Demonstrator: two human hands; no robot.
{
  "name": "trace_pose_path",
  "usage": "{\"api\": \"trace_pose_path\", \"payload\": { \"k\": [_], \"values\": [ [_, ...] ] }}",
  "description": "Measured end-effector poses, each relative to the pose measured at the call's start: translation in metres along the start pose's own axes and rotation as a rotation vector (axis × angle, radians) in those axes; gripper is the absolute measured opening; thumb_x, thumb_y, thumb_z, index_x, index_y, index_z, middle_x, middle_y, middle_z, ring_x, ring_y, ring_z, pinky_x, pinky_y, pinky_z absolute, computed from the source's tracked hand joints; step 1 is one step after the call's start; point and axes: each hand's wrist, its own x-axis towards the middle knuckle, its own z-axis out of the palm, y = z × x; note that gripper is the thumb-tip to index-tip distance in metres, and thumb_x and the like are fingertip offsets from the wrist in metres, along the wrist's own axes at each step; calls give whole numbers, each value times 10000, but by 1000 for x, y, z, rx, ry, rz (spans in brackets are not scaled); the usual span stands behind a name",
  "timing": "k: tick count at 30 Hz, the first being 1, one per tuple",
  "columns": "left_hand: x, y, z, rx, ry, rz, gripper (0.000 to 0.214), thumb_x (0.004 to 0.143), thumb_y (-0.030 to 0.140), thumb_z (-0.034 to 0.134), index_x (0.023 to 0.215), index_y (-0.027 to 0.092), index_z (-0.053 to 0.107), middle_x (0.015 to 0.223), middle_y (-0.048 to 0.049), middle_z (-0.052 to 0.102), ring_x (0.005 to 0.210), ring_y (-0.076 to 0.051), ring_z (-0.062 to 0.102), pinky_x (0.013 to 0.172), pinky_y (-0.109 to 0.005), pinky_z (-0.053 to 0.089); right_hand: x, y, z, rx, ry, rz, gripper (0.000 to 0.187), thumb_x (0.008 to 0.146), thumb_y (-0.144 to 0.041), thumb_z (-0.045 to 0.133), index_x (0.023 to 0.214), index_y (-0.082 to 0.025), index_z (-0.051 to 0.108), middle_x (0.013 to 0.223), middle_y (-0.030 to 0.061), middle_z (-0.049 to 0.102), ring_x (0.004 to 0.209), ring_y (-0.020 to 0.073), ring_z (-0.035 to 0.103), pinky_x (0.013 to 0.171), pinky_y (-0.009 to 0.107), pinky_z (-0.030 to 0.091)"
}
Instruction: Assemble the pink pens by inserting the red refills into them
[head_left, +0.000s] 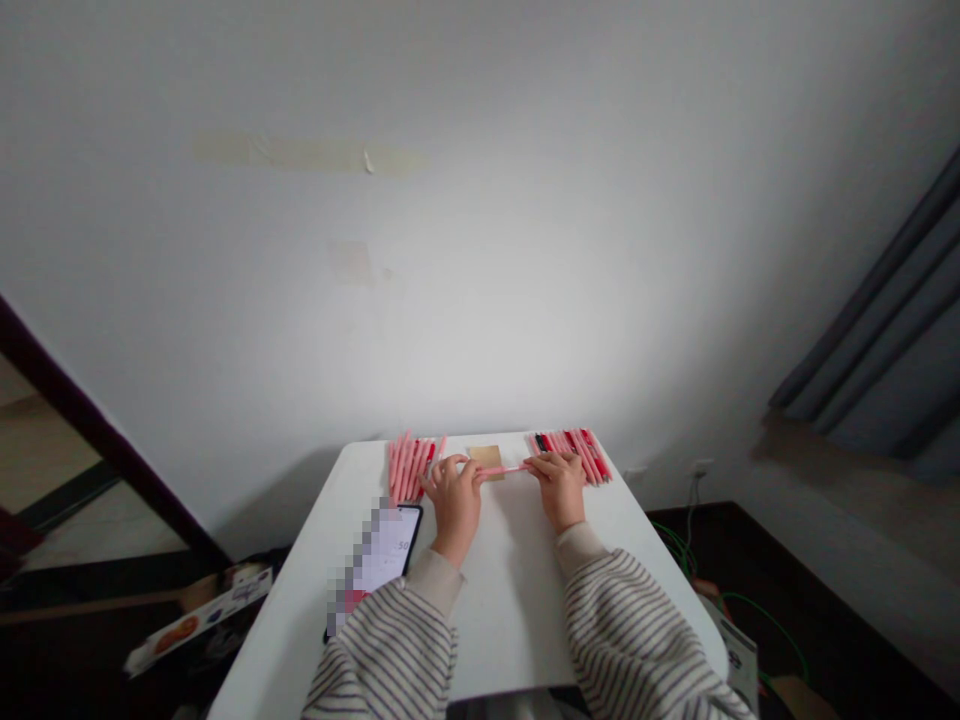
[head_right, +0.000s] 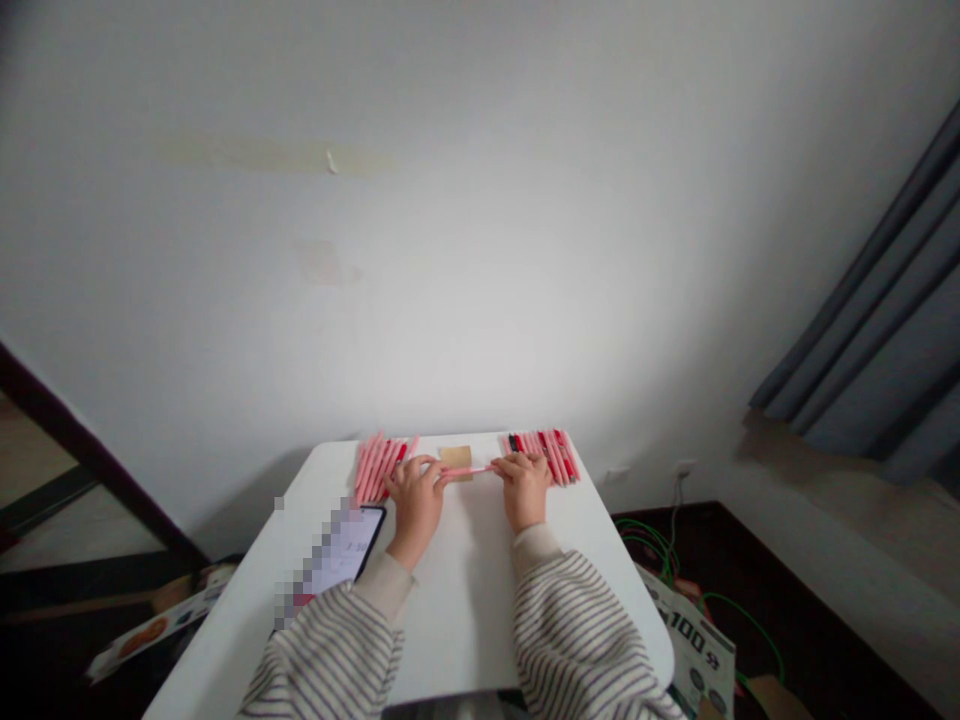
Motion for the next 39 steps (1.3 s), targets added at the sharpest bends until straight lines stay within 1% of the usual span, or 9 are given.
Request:
{"api": "trace_pose_path", "payload": {
  "k": [4,10,16,18,21,23,26,33,39],
  "values": [
    [1,0,0,9,-4,-7,188,854,343,516,942,310,678,1136,-42,595,1115,-266,416,995,-553,241,1,0,-1,3,-3,-1,279,915,-404,489,872,-335,757,916,17,713,951,242,398,804,362,237],
    [1,1,-1,32,-10,-26,195,852,269,504,880,289,696,1109,-52,600,1094,-261,437,983,-552,257,1,-2,-3,8,-7,-16,248,910,-375,510,878,-344,754,918,8,714,947,236,403,802,358,243],
    [0,2,-3,44,-2,-24,220,875,319,474,914,280,687,1140,-53,609,1116,-277,426,1013,-608,205,1,-1,-3,-8,-15,-9,244,905,-379,514,882,-342,754,922,17,712,954,243,406,802,363,244],
    [0,2,-3,36,-1,-22,230,879,351,468,926,288,685,1148,-55,607,1116,-277,427,1010,-606,212,1,0,-2,-17,-12,-10,246,903,-384,515,879,-339,755,920,26,709,959,244,411,799,364,245],
    [0,2,-3,11,1,-10,223,859,388,506,976,305,676,1151,-61,599,1121,-275,426,1008,-584,230,1,2,0,-37,-5,-16,241,897,-395,521,874,-341,755,912,33,707,959,243,415,787,361,246],
    [0,2,-2,-1,7,0,221,834,374,550,1009,308,667,1150,-63,594,1128,-272,424,1015,-572,228,0,2,0,-39,-4,-20,241,896,-399,522,871,-342,755,911,33,706,955,243,415,785,361,245],
    [-1,1,0,-9,17,6,209,816,338,580,1004,303,664,1144,-60,589,1136,-267,422,1028,-567,213,0,1,0,-25,-3,-16,263,903,-410,506,863,-340,756,916,33,707,955,248,409,793,367,240],
    [-2,1,-2,18,9,11,195,858,363,508,944,301,672,1139,-52,591,1129,-270,422,999,-572,257,1,-4,-4,1,-17,5,309,920,-416,471,863,-325,760,917,36,711,951,252,402,801,377,238],
    [-1,2,-3,67,7,-8,217,873,360,479,922,298,681,1131,-50,601,1112,-276,435,999,-615,253,1,-5,-4,-12,-10,-5,272,908,-405,504,855,-333,761,921,29,714,952,251,410,815,379,247]
  ]
}}
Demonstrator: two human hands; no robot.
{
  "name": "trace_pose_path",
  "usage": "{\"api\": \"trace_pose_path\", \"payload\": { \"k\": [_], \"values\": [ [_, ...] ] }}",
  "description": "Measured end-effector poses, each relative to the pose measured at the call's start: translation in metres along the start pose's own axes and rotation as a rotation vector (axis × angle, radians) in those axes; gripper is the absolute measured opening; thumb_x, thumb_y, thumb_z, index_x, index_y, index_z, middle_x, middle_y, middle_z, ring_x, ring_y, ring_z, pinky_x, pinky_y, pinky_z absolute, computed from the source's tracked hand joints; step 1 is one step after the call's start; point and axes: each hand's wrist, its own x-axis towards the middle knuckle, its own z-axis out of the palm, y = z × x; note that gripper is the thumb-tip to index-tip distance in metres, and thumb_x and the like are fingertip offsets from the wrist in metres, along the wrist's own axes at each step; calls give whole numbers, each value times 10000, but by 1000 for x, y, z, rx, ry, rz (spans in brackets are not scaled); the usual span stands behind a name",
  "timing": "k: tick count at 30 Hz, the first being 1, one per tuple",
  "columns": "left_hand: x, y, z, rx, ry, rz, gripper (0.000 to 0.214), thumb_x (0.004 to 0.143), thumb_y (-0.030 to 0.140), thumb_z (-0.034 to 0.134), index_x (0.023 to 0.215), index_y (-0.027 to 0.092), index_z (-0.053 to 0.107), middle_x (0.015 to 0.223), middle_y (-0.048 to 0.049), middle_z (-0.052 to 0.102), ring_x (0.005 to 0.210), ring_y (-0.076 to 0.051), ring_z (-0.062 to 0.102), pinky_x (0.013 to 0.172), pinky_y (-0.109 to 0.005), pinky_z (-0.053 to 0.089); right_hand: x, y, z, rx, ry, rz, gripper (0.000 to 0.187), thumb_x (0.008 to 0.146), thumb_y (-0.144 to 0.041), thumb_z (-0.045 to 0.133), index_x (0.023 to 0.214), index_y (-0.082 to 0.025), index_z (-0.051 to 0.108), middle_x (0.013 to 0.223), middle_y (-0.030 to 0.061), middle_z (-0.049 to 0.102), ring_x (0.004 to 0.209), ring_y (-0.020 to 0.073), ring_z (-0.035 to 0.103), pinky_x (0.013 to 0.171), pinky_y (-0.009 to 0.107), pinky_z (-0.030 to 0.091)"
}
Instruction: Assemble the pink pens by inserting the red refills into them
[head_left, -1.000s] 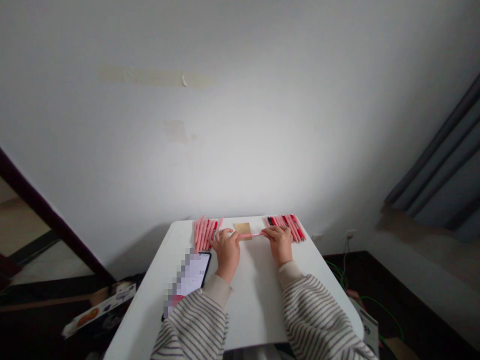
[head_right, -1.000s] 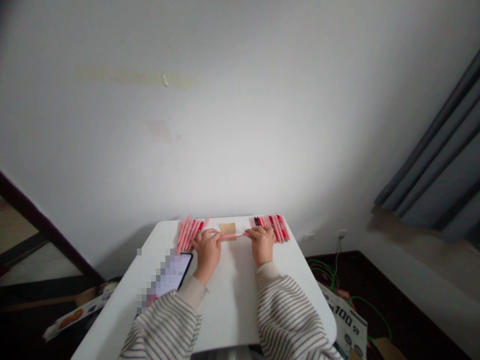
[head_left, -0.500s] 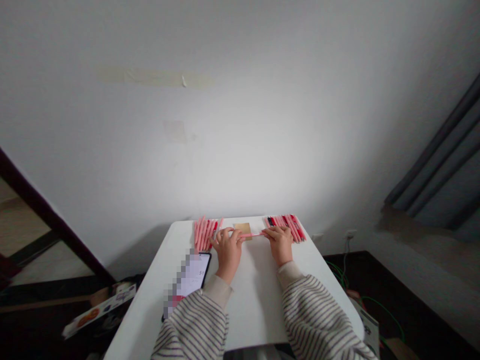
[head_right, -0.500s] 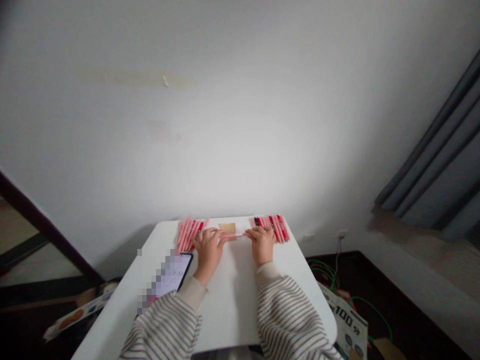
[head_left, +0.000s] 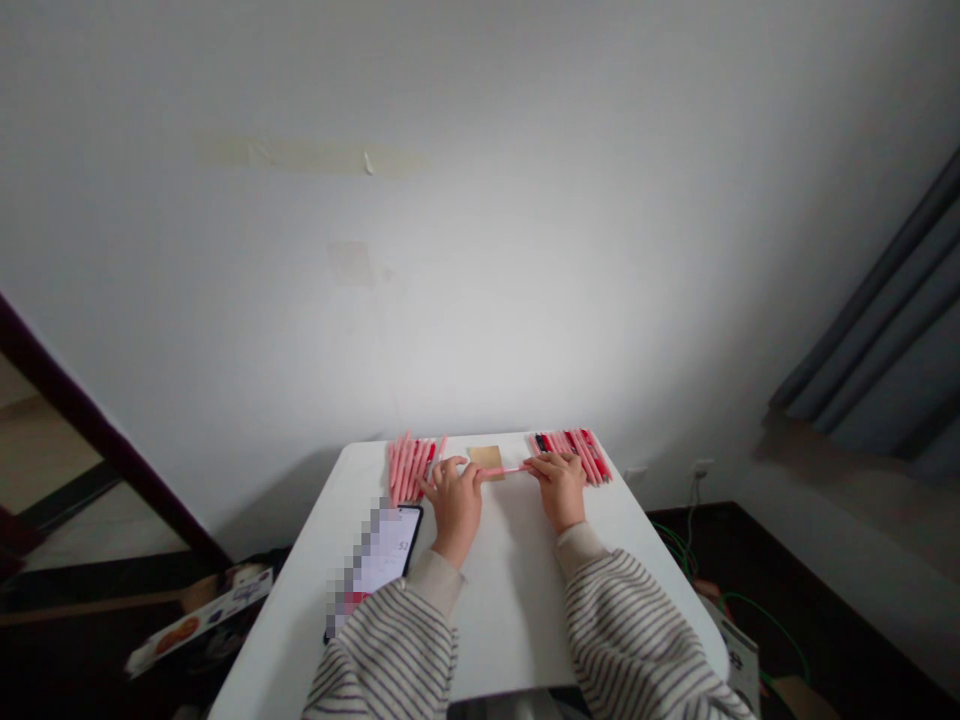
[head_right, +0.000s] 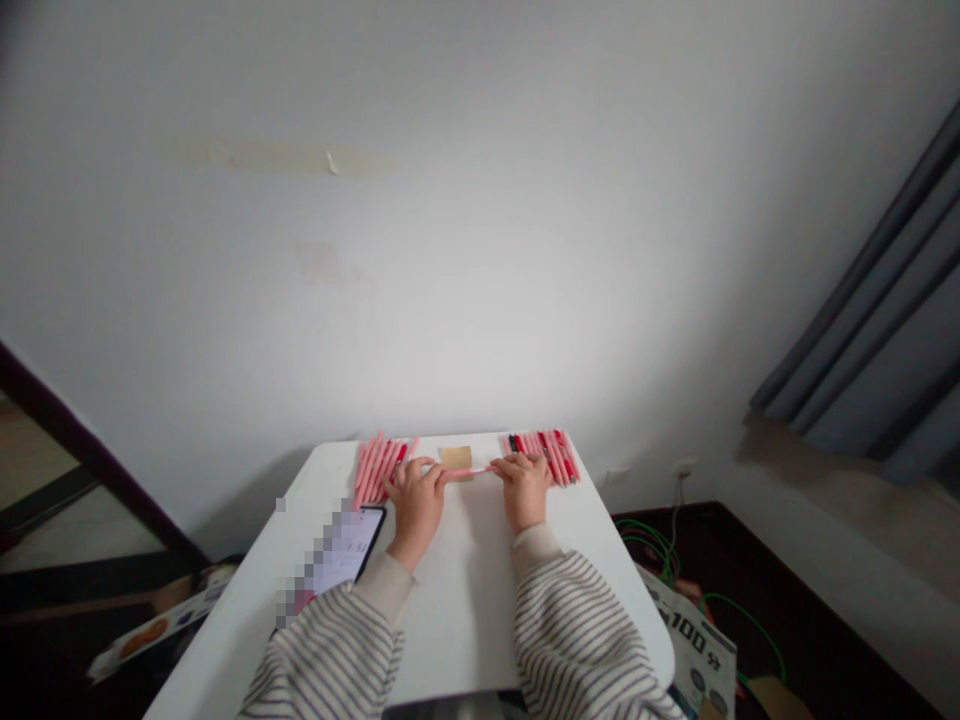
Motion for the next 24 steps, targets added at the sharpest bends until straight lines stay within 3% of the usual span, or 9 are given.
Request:
{"api": "trace_pose_path", "payload": {
  "k": [7,11,15,24],
  "values": [
    [0,0,2,-13,2,-12,236,879,374,468,936,296,683,1148,-52,602,1127,-282,433,1006,-630,239,0,1,0,-10,-17,19,241,905,-380,523,863,-340,757,939,6,714,969,244,408,822,360,242],
    [0,-1,2,-66,15,15,251,830,418,552,1032,313,658,1151,-58,593,1137,-278,429,1017,-599,239,0,1,0,-10,-30,27,261,913,-389,504,873,-339,757,947,9,711,972,243,408,826,354,236],
    [0,-1,2,-77,13,33,217,799,372,607,999,310,664,1145,-52,589,1133,-269,430,1036,-600,202,0,0,-1,-10,-33,29,267,914,-388,499,872,-337,758,946,16,710,964,250,415,823,357,234],
    [0,-3,6,-47,29,35,219,859,414,498,895,308,686,1126,-43,600,1111,-269,431,994,-573,252,1,0,0,27,-28,40,253,909,-368,516,854,-336,760,944,4,715,966,246,410,832,362,237]
  ]
}}
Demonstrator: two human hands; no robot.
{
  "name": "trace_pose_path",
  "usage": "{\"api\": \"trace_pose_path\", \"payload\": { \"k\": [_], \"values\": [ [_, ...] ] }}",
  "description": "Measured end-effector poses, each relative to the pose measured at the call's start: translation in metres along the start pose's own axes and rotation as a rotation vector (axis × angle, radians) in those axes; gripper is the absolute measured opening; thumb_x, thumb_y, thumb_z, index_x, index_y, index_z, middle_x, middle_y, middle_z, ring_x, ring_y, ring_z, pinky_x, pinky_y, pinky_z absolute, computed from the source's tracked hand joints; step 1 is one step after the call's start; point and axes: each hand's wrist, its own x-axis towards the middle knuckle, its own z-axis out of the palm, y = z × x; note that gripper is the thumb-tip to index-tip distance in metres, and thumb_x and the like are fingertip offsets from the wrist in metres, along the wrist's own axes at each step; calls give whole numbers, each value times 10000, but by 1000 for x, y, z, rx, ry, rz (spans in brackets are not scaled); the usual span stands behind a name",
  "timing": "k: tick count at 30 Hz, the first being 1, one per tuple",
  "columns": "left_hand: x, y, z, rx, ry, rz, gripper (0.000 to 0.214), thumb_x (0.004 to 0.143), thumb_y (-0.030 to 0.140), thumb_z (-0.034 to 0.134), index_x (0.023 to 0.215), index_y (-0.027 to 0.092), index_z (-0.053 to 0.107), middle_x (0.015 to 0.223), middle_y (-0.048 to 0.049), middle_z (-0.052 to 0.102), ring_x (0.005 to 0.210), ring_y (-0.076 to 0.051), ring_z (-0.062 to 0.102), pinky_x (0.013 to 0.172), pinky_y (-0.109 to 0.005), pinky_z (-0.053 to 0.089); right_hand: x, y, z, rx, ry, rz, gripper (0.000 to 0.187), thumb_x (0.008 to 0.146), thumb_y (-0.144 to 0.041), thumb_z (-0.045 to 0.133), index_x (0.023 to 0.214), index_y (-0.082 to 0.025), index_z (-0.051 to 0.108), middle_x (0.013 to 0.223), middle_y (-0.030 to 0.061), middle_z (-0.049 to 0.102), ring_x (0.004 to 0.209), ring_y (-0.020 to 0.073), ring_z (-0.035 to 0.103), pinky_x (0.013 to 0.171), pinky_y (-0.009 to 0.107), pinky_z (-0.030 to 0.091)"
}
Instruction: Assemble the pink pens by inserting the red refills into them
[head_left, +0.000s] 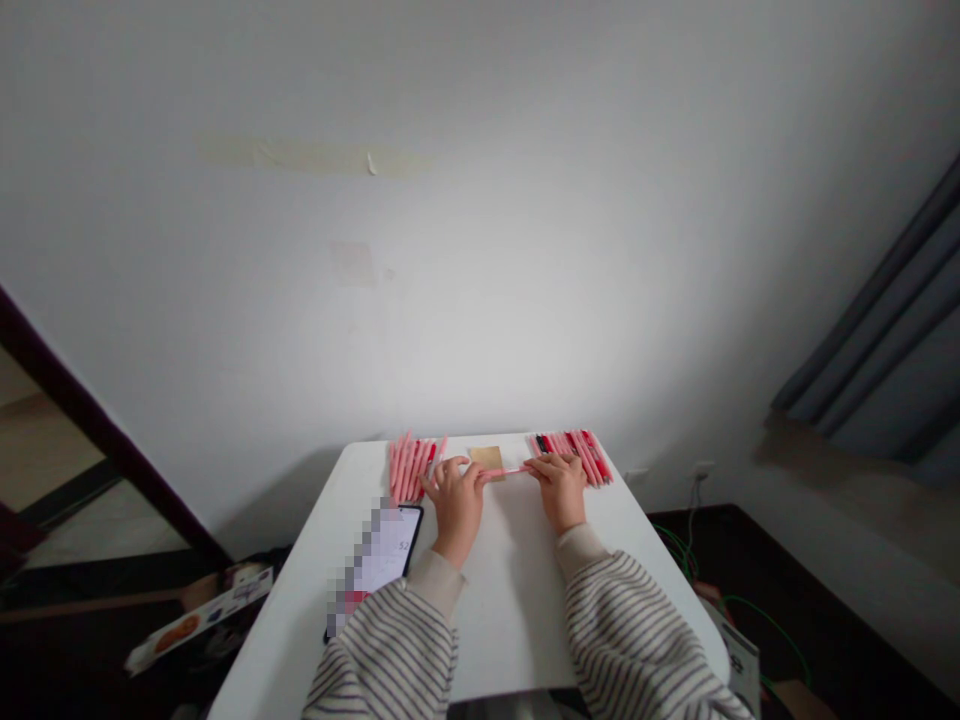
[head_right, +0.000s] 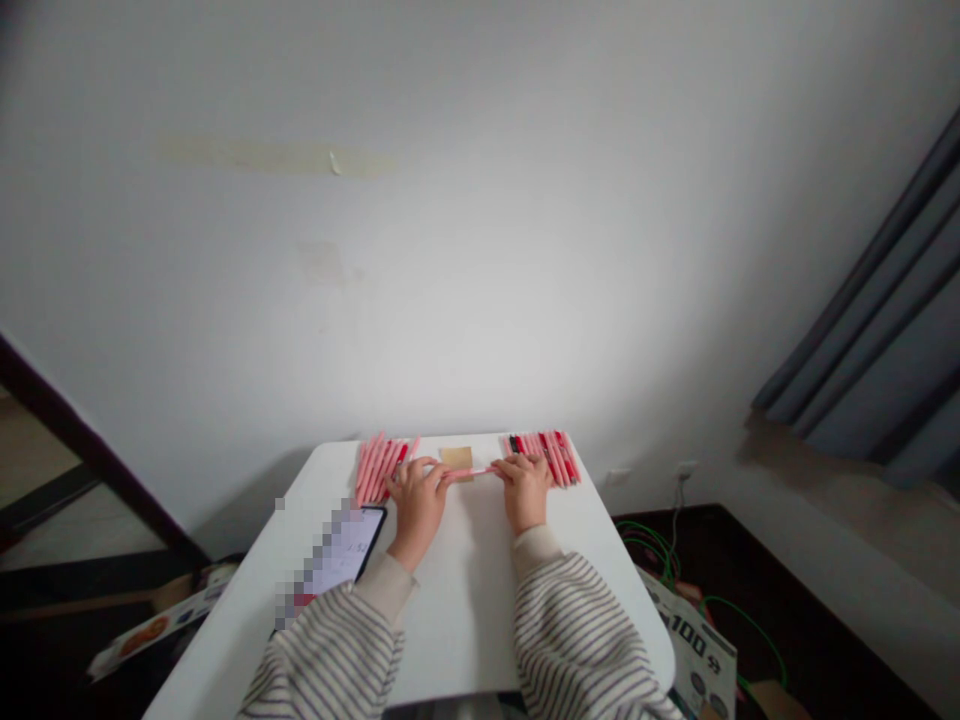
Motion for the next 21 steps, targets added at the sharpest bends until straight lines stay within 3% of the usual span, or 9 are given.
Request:
{"api": "trace_pose_path", "payload": {
  "k": [10,16,21],
  "values": [
    [0,0,2,3,-4,-15,252,877,398,467,888,286,692,1137,-53,604,1125,-273,427,999,-577,241,-1,0,1,-10,10,-15,241,903,-366,525,859,-334,760,945,11,714,963,247,407,827,364,237],
    [0,-1,3,-50,17,28,242,793,408,608,1014,327,663,1136,-46,598,1122,-267,444,1033,-579,209,0,0,0,-10,0,-24,253,906,-381,511,864,-341,757,931,18,707,953,240,395,804,357,235],
    [0,-2,4,-60,24,51,171,791,350,620,949,314,672,1100,-34,605,1105,-252,456,1050,-563,195,-1,-1,-1,2,-11,-25,245,906,-358,515,868,-340,756,932,8,710,952,236,396,806,357,232]
  ]
}}
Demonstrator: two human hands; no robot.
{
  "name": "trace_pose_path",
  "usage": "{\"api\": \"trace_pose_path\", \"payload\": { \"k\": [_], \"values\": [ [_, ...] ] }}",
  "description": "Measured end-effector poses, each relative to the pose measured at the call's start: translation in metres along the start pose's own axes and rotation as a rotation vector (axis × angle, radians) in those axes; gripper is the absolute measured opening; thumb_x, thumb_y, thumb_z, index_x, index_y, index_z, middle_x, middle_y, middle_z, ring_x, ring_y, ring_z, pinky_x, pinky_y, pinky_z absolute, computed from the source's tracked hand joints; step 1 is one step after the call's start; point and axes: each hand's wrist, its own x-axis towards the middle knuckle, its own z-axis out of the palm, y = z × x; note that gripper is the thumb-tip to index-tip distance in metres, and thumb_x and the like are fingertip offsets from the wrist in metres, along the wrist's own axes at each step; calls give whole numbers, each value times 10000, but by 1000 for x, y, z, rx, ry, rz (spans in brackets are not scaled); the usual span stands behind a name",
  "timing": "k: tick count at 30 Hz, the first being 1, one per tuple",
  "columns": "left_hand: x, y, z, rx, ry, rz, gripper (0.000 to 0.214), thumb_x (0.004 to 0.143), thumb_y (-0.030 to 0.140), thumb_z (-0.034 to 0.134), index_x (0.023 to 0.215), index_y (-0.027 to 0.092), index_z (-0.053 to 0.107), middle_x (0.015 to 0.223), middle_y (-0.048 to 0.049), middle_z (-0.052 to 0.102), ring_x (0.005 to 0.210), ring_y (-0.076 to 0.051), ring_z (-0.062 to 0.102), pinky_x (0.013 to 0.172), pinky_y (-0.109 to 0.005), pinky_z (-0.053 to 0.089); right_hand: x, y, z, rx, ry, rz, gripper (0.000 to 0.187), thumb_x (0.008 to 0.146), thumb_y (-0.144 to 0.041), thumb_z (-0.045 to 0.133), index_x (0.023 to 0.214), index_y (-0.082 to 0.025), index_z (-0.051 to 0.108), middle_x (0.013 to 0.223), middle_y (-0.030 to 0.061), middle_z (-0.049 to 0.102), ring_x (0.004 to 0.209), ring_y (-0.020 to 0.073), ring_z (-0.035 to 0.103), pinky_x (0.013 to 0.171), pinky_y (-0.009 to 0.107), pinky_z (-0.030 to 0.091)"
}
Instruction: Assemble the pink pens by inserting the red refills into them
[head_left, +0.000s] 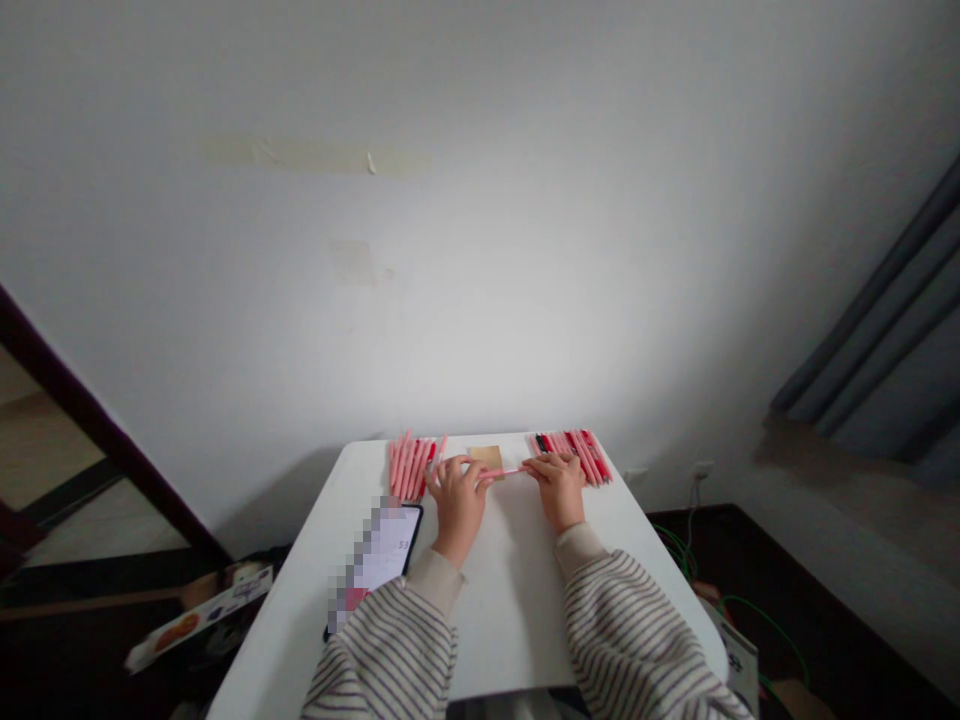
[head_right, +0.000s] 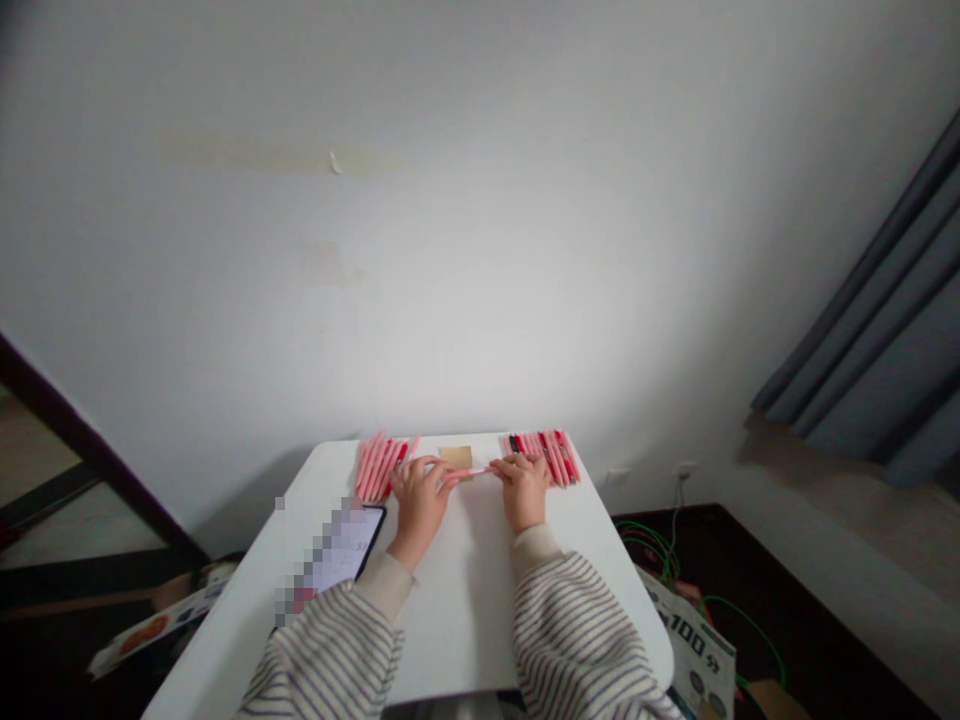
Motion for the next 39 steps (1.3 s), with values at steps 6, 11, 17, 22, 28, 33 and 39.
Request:
{"api": "trace_pose_path", "payload": {
  "k": [6,11,17,22,28,33,39],
  "values": [
    [0,0,0,8,-8,-15,188,844,401,531,895,309,687,1088,-31,614,1084,-245,450,1038,-545,206,0,4,3,-4,-2,-6,250,905,-366,515,855,-336,758,929,5,713,950,234,403,817,363,232],
    [0,1,0,22,-14,-23,255,875,413,464,890,298,691,1099,-46,614,1084,-247,448,1040,-551,201,0,2,2,-19,-6,-3,250,903,-384,514,870,-335,758,932,14,711,955,234,409,810,363,238],
    [0,0,2,39,-18,-36,235,875,382,472,893,298,691,1104,-46,621,1103,-260,448,1040,-586,188,0,1,1,-50,-6,-9,247,898,-387,518,863,-342,759,927,23,706,949,234,416,803,362,243],
    [0,2,-1,6,-23,-33,260,789,424,611,1016,311,668,1122,-56,614,1127,-270,442,1049,-583,179,1,1,1,-39,-15,-5,239,895,-372,525,872,-331,760,927,25,706,947,232,410,808,358,246],
    [0,2,-3,-30,4,1,165,784,359,632,935,309,674,1080,-24,622,1104,-242,468,1074,-564,160,0,1,1,-27,-18,-2,257,903,-377,510,871,-328,760,934,29,706,950,238,404,812,361,245],
    [1,2,-3,-37,-1,0,183,838,390,547,887,288,690,1080,-45,626,1089,-243,461,1062,-554,172,0,2,1,-26,-16,1,259,901,-379,510,869,-322,761,936,31,708,953,244,411,815,367,249],
    [1,4,-4,-6,6,-10,220,862,393,505,851,283,695,1068,-39,634,1074,-236,470,1054,-537,190,0,1,1,-18,3,-12,243,898,-369,521,864,-334,759,930,20,709,961,239,412,820,366,252]
  ]
}}
